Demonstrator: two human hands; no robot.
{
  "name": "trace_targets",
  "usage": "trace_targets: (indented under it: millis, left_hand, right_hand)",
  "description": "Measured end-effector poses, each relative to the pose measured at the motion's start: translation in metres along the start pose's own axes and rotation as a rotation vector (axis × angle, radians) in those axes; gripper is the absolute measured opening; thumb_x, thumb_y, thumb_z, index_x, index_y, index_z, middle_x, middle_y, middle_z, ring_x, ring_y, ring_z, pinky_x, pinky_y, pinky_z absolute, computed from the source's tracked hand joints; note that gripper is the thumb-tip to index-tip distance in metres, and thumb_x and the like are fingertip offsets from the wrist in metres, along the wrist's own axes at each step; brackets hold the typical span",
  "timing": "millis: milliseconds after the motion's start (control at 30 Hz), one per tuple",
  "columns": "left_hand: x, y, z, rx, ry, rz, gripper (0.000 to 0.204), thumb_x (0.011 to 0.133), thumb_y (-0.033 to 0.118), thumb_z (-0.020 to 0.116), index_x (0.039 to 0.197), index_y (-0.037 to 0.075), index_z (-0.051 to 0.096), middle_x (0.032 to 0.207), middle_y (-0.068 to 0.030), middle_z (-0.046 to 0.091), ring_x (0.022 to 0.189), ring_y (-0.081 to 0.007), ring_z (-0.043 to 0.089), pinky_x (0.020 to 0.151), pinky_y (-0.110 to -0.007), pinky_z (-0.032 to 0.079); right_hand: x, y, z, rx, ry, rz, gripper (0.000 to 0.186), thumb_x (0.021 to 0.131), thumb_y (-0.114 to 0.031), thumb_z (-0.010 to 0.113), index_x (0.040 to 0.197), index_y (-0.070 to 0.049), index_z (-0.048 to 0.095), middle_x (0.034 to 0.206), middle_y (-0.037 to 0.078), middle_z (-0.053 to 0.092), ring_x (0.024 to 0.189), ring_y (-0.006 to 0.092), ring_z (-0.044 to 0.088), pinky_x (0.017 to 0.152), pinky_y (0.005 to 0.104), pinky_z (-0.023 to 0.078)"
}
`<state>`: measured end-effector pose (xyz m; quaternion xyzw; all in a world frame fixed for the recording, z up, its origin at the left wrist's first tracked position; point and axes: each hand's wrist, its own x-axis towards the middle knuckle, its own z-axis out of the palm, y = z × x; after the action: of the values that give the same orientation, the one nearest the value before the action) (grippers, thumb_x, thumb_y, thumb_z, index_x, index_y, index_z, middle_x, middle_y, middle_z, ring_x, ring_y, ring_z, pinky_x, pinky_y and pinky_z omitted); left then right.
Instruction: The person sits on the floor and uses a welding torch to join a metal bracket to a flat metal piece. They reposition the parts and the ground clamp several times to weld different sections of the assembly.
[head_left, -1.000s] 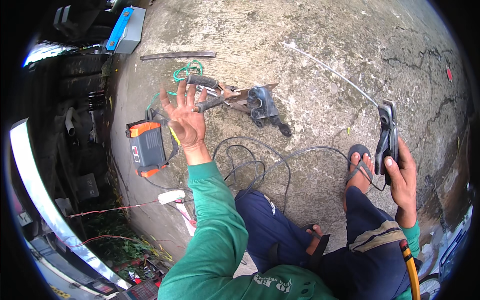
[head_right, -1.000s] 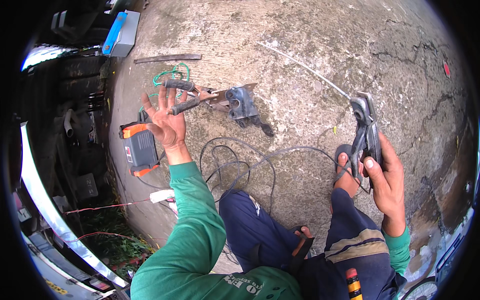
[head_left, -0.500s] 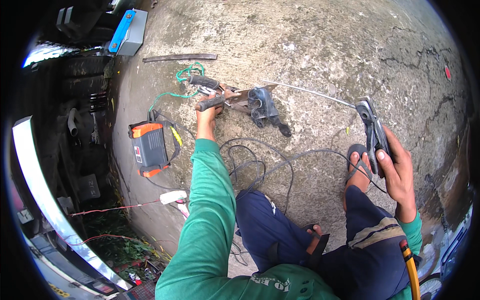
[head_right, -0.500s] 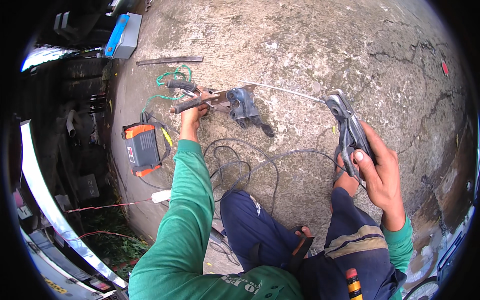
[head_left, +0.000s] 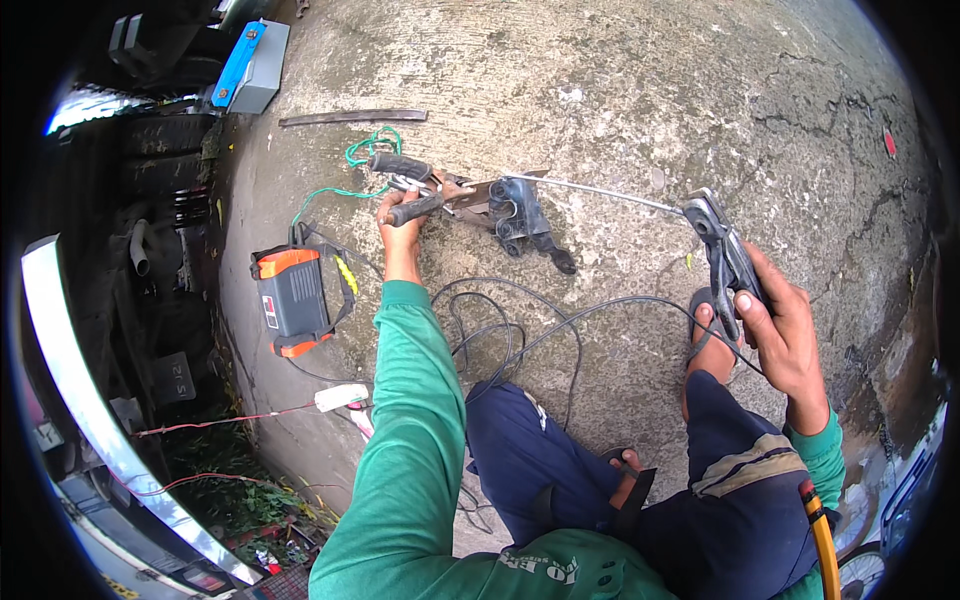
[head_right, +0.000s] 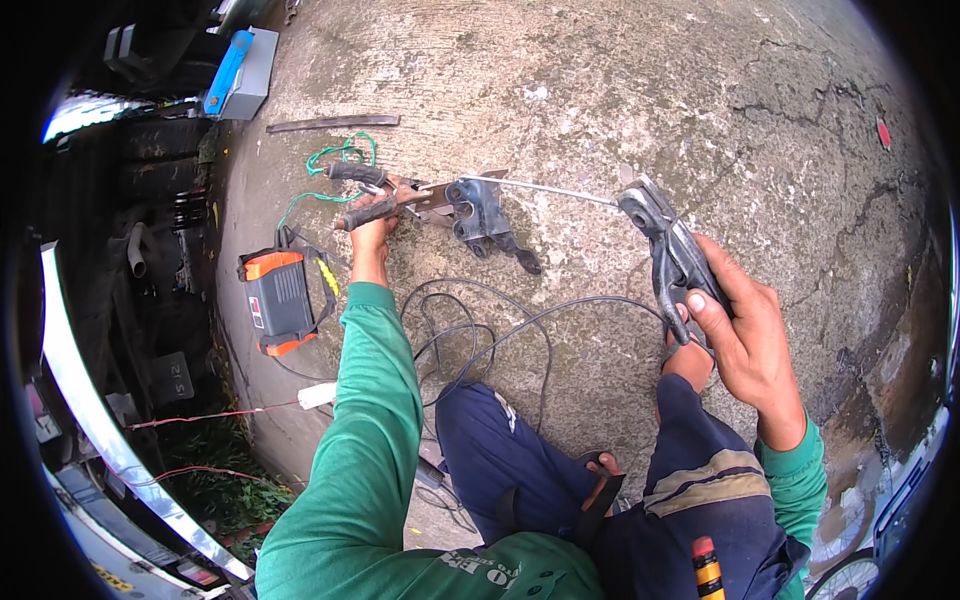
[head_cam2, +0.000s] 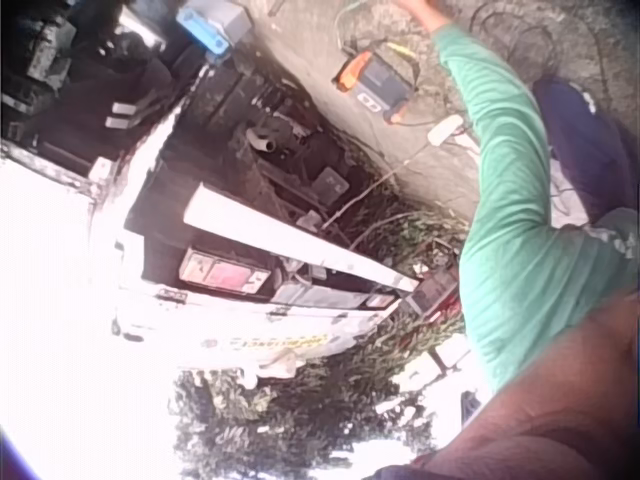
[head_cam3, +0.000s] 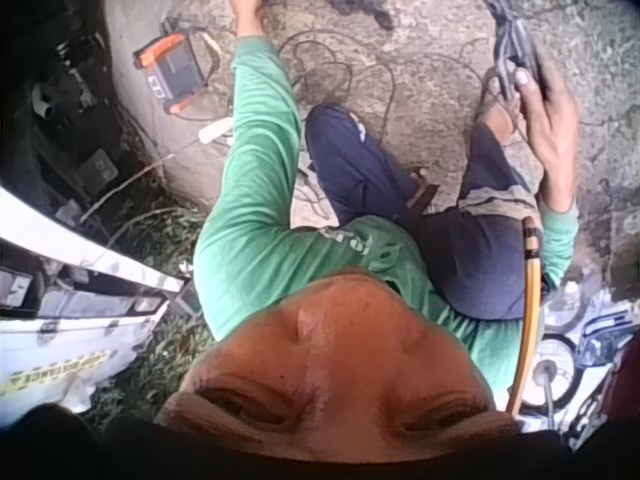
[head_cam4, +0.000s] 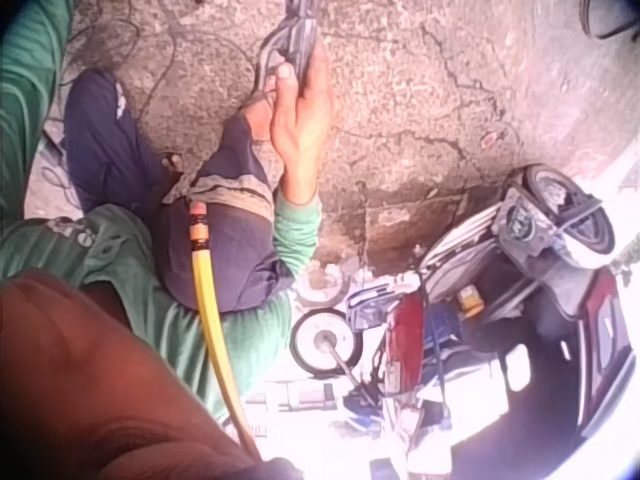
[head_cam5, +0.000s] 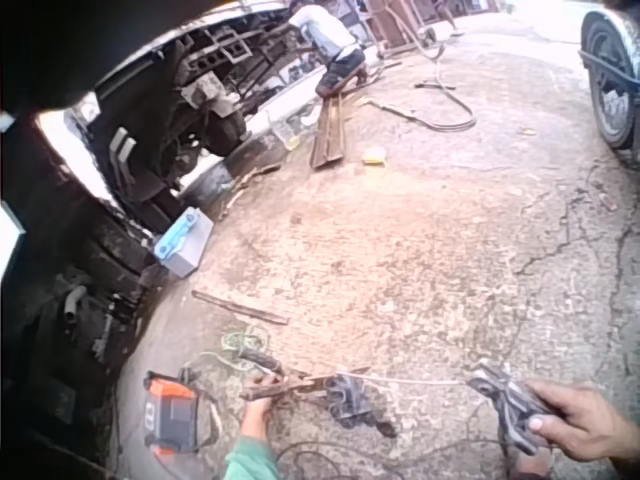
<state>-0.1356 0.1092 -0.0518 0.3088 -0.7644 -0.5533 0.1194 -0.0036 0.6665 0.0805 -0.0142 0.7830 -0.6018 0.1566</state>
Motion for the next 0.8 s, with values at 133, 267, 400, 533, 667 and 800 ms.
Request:
trace_targets:
  millis: [133,267,400,533,667,800]
  left_hand:
    - [0.0,-0.001,0.003,-0.026,0.032,0.018,0.027,0.092,0.019,0.08,0.103,0.0,0.065,0.084,-0.0061,0.068,0.07,-0.0141,0.063,0.058,-0.029,0.051]
    - [0.011,-0.008,-0.011,-0.022,-0.023,0.088,0.027,0.091,0.017,0.081,0.103,-0.001,0.064,0.084,-0.0055,0.067,0.07,-0.0137,0.062,0.059,-0.029,0.051]
    - [0.016,-0.011,-0.011,-0.016,-0.043,0.09,0.026,0.09,0.016,0.081,0.101,-0.001,0.065,0.083,-0.0041,0.067,0.07,-0.0118,0.061,0.06,-0.027,0.048]
    - [0.016,-0.011,-0.01,-0.002,-0.041,0.082,0.025,0.09,0.015,0.081,0.1,-0.001,0.065,0.083,-0.0039,0.067,0.07,-0.0108,0.061,0.061,-0.026,0.047]
    - [0.015,-0.009,-0.011,0.031,-0.045,0.075,0.026,0.09,0.015,0.082,0.1,-0.002,0.065,0.083,-0.0044,0.068,0.07,-0.0111,0.061,0.063,-0.025,0.048]
    - [0.02,-0.01,-0.017,0.019,-0.035,0.092,0.03,0.089,0.015,0.083,0.104,-0.003,0.064,0.085,-0.0055,0.068,0.072,-0.012,0.062,0.065,-0.026,0.049]
  right_hand:
    - [0.002,-0.001,0.0,0.017,-0.007,-0.01,0.047,0.099,-0.011,0.061,0.142,0.007,0.053,0.099,0.015,0.073,0.086,0.0174,0.068,0.083,0.0339,0.054]
    - [0.003,0.002,0.002,0.058,-0.019,0.019,0.047,0.099,-0.012,0.061,0.142,0.007,0.053,0.096,0.014,0.072,0.085,0.0173,0.068,0.082,0.0336,0.055]
    - [0.003,0.001,0.002,0.045,-0.024,0.005,0.047,0.1,-0.012,0.06,0.142,0.007,0.053,0.096,0.014,0.072,0.084,0.0176,0.069,0.082,0.0339,0.055]
    - [0.005,-0.001,0.001,0.019,-0.034,-0.007,0.047,0.1,-0.013,0.06,0.142,0.007,0.053,0.096,0.014,0.072,0.084,0.018,0.069,0.082,0.0343,0.055]
    - [0.005,0.002,0.001,-0.003,-0.03,-0.014,0.047,0.1,-0.014,0.061,0.142,0.007,0.053,0.097,0.015,0.073,0.084,0.0183,0.07,0.082,0.0347,0.055]
    - [0.005,0.0,0.001,-0.013,-0.03,-0.02,0.047,0.1,-0.014,0.061,0.142,0.007,0.053,0.097,0.016,0.073,0.084,0.0182,0.07,0.082,0.0347,0.055]
